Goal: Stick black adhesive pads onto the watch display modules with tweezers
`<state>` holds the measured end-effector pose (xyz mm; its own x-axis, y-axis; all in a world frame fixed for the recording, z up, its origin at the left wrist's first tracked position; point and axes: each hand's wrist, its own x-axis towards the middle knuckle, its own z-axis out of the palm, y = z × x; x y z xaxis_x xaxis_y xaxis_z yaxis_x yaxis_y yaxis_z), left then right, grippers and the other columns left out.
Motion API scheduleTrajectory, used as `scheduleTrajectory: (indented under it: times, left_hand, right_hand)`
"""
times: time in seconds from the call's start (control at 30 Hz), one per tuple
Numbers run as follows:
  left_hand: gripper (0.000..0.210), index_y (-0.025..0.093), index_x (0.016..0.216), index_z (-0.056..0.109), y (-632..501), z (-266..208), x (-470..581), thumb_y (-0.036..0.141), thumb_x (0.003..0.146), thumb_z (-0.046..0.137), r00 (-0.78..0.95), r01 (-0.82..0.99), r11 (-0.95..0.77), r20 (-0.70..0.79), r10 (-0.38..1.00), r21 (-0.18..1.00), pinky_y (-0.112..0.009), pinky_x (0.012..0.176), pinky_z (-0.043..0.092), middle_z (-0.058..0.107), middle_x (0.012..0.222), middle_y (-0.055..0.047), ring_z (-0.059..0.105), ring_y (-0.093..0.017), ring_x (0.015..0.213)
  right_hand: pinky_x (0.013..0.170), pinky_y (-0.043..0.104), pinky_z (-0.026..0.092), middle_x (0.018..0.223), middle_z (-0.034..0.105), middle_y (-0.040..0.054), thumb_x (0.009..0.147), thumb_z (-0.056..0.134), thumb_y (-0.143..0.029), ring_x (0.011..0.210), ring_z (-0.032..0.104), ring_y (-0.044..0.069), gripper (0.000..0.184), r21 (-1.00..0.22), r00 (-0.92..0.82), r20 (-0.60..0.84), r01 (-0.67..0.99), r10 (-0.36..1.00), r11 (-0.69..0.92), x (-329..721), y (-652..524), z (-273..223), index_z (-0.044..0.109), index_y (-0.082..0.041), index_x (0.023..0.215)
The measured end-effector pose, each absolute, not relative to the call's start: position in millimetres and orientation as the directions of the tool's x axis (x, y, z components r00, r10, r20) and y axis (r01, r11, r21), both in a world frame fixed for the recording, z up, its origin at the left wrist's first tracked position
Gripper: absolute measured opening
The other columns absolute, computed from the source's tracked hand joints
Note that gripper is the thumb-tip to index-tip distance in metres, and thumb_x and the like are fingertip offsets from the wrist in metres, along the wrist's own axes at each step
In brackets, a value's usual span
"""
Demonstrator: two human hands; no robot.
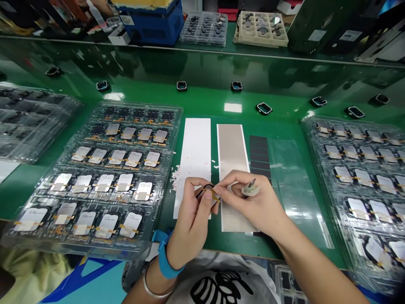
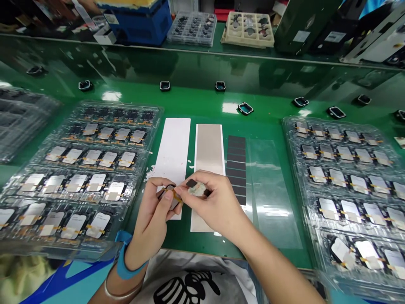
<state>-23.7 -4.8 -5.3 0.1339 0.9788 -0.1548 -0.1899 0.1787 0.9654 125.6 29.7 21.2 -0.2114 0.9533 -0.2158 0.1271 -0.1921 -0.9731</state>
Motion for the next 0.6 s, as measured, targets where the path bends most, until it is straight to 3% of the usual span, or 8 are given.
scheduleTrajectory:
  times: [0.3,0.4,0.53,0.6]
  left_hand:
    - [0.016,0.025,0.106,0.042,-3,-9,-25,0.039,0.102,0.049,0.146,-0.153,0.152,-0.13,0.981,0.976,-0.019,0.057,0.04,0.052,0.072,0.005,0.049,-0.01,0.064]
    - [0.013,0.025,0.103,0.042,-3,-9,-25,0.036,0.103,0.047,0.149,-0.102,0.121,-0.105,0.983,0.987,-0.02,0.057,0.041,0.054,0.071,0.005,0.05,-0.01,0.063]
    - [0.006,0.025,0.103,0.046,-9,-4,-25,0.03,0.105,0.042,0.224,0.087,0.003,-0.022,0.974,0.996,-0.025,0.068,0.049,0.065,0.086,0.0,0.06,-0.013,0.075]
    - [0.009,0.026,0.111,0.049,-14,0,-24,0.025,0.104,0.043,0.353,0.231,-0.098,0.01,0.935,0.968,-0.031,0.081,0.053,0.067,0.105,-0.004,0.065,-0.016,0.094]
  right_hand:
    - [0.057,0.027,0.046,0.074,0.068,0.0018,0.083,0.071,-0.033,0.065,0.062,0.014,0.016,-0.982,-0.21,-0.144,0.148,0.967,-0.114,124,31,22,0.069,-0.019,0.075]
    - [0.067,0.029,0.049,0.08,0.068,0.0022,0.089,0.064,-0.035,0.074,0.062,0.015,0.018,-0.989,-0.201,-0.119,0.109,0.972,-0.099,132,30,29,0.071,-0.02,0.081]
    - [0.087,0.032,0.046,0.092,0.063,0.0035,0.1,0.047,-0.039,0.092,0.059,0.017,0.036,-0.973,0.085,0.13,0.205,0.988,0.11,157,12,31,0.073,-0.024,0.08]
    - [0.082,0.031,0.047,0.087,0.06,0.0033,0.102,0.043,-0.04,0.091,0.058,0.016,0.039,-0.954,0.259,0.241,0.239,0.935,0.18,169,-3,24,0.07,-0.024,0.077]
